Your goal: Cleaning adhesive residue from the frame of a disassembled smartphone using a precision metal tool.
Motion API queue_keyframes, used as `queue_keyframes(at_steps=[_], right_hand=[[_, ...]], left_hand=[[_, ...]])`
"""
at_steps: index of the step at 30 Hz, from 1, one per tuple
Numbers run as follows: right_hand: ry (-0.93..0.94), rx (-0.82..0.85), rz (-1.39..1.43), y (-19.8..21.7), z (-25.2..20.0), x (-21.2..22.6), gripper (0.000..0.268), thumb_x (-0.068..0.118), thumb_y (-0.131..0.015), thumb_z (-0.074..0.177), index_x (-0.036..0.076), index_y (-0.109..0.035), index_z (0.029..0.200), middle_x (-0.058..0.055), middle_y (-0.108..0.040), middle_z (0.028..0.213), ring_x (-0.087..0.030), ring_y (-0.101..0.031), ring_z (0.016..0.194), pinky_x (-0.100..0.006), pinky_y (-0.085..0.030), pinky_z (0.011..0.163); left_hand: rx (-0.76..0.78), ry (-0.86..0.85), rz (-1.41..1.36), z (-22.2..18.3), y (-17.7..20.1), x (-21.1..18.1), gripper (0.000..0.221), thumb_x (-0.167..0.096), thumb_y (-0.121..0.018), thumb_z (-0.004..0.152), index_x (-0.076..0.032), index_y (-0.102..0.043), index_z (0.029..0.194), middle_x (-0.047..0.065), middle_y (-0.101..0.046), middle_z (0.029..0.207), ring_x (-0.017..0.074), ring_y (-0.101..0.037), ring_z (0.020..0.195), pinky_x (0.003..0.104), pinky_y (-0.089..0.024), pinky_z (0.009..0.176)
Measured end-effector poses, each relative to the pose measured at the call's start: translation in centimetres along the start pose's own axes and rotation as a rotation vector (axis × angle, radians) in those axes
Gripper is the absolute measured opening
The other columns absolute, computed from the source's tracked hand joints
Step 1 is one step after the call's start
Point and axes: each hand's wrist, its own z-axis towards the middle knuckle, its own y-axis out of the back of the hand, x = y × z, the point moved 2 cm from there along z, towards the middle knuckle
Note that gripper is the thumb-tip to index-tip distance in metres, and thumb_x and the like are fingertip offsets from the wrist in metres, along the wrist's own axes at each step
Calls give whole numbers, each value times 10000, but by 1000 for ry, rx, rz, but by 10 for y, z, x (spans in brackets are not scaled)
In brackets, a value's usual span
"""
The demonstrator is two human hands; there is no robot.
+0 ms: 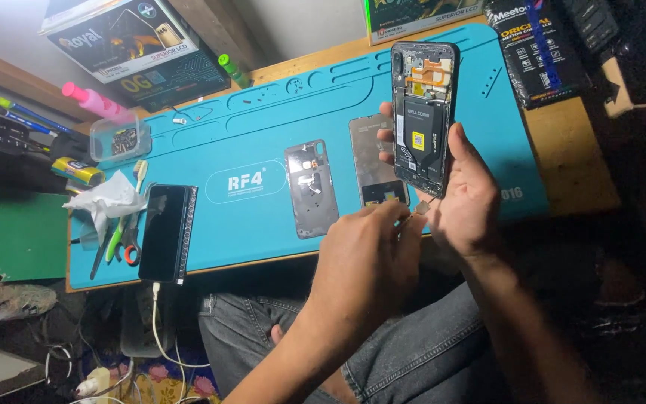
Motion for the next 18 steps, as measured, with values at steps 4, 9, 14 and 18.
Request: queue_keyframes(at_steps=[4, 9, 14, 18], right_hand=[[-24, -12, 26, 1, 2, 0, 700, 444, -414, 1059, -23, -504, 1573, -226, -635, 1535, -305, -681, 1275, -399, -587, 1051], [-38, 14, 106, 7, 5, 3, 730, 457, -444, 1043, -36, -487, 1580, -253, -603, 1566, -347, -671, 1286, -462, -574, 1078], [-87, -17, 219, 0, 4, 10, 725, 446, -450, 1050, -14, -484, 1608, -261, -613, 1550, -367, -682, 1239, -510, -560, 1049], [-100, -13, 233, -1, 2, 12, 704, 458, -425, 1060, 16, -494, 1604, -261, -612, 1555, -365, -669, 1259, -518, -554, 1051]], left_hand=[[-46, -58, -53, 0, 2, 4, 186, -266, -623, 1012, -113, -568, 923, 188, -711, 798, 520, -603, 696, 577, -389, 559], [-84, -72, -57, -4, 3, 6, 383, -312, -624, 1074, -96, -519, 776, 191, -644, 618, 538, -487, 592, 557, -328, 512], [-58, -82, -293, -5, 12, 3, 184, -280, -553, 1105, -106, -586, 1051, 169, -676, 653, 505, -537, 597, 484, -417, 574], [-59, -111, -415, 0, 6, 1, 90, -184, -585, 1098, -97, -568, 1081, 123, -670, 747, 276, -499, 542, 393, -436, 549]])
